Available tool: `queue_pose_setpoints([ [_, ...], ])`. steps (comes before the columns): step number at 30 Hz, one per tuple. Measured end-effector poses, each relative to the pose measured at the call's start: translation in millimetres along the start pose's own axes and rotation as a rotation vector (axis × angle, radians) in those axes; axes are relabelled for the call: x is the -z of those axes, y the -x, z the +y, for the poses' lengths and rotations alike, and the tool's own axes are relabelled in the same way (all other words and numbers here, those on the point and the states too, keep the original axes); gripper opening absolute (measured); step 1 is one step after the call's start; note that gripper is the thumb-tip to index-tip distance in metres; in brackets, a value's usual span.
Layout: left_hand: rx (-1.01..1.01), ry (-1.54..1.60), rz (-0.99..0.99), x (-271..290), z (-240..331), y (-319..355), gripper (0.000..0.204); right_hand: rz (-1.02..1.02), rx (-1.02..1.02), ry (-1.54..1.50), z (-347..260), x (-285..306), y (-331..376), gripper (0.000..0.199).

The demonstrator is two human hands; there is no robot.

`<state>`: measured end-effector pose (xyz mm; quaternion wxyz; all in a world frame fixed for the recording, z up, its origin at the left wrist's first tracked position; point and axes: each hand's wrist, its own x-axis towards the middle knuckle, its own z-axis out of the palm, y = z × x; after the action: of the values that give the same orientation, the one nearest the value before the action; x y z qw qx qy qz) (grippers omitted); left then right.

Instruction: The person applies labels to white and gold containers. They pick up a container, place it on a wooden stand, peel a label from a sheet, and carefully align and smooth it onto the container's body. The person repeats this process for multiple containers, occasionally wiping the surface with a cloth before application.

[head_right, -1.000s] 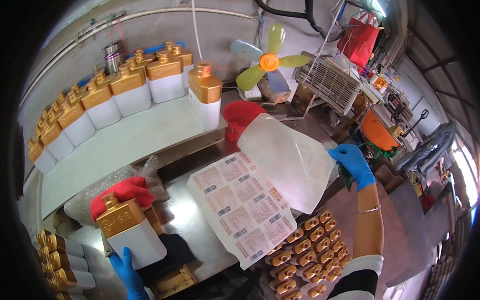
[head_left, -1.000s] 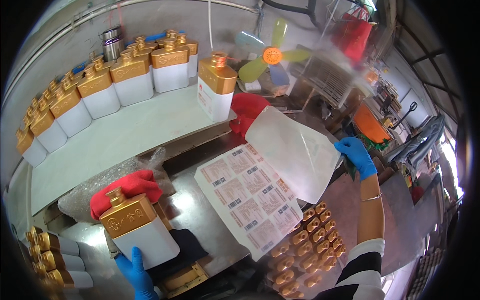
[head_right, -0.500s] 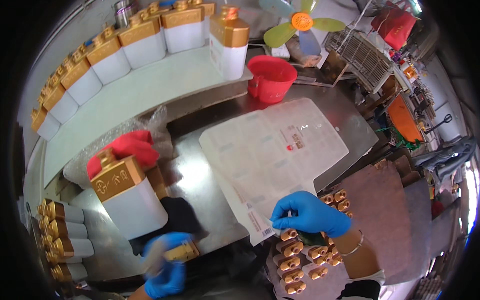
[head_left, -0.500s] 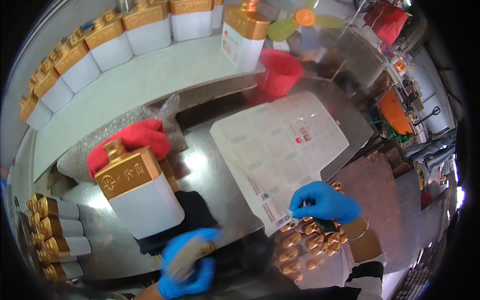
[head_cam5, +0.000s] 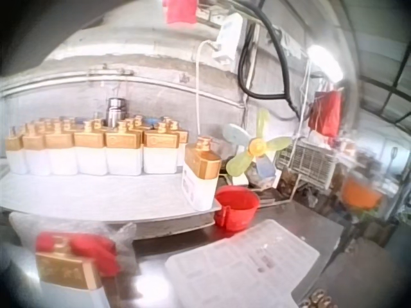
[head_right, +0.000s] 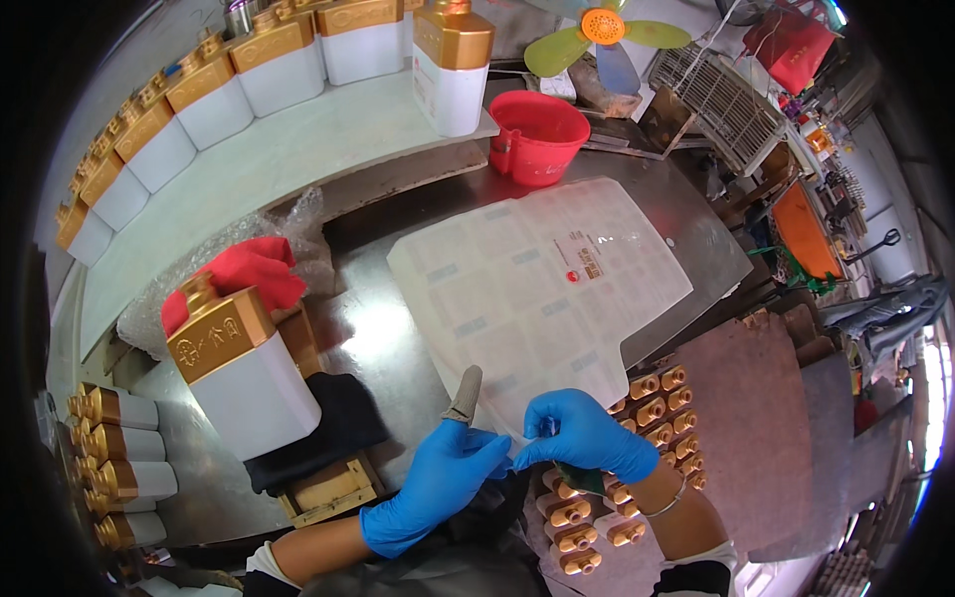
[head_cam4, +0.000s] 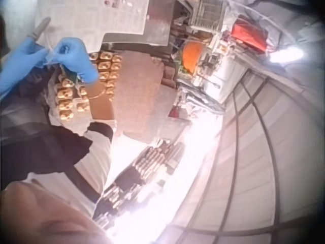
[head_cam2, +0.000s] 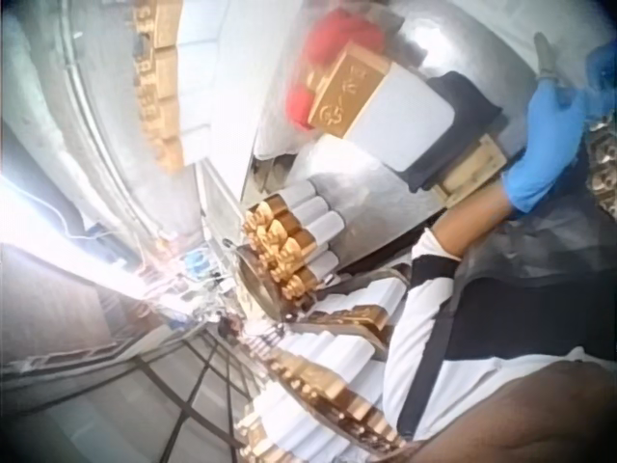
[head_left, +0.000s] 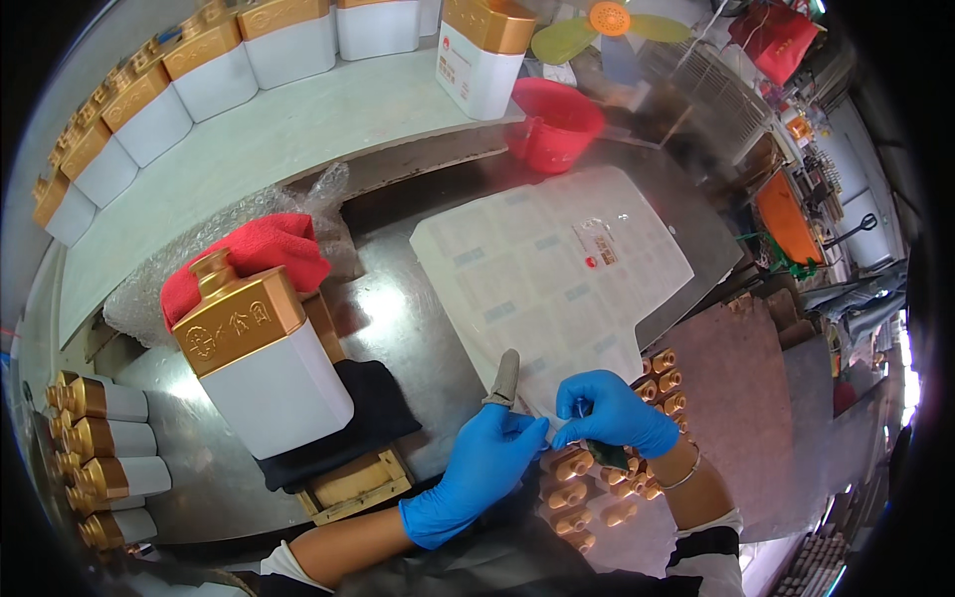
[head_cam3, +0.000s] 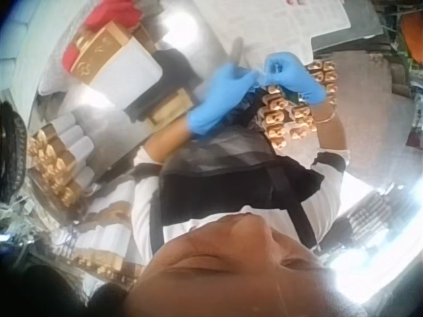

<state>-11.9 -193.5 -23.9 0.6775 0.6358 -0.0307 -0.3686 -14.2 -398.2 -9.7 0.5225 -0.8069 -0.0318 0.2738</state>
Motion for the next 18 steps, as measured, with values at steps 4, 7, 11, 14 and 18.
queue_pose_setpoints([
  [4,-0.009,-0.072,0.085,-1.4,0.5,2.0,0.075,0.040,-0.097,-0.070,1.3,10.4,-5.0,0.027],
  [7,-0.040,-0.100,0.148,-3.9,-11.5,5.3,0.069,0.214,-0.068,0.009,2.8,35.9,-10.9,0.027],
  [11,0.014,-0.114,0.084,-2.3,-8.9,5.0,0.070,0.708,-0.097,0.489,18.0,120.8,-13.9,0.031],
  [14,-0.033,-0.236,0.056,-1.9,-6.0,1.5,0.070,1.045,-0.298,0.891,54.1,203.6,9.8,0.029],
  [18,-0.067,-0.324,0.065,-8.1,-19.3,-4.1,0.072,1.213,-0.717,1.192,89.6,266.1,43.9,0.036],
])
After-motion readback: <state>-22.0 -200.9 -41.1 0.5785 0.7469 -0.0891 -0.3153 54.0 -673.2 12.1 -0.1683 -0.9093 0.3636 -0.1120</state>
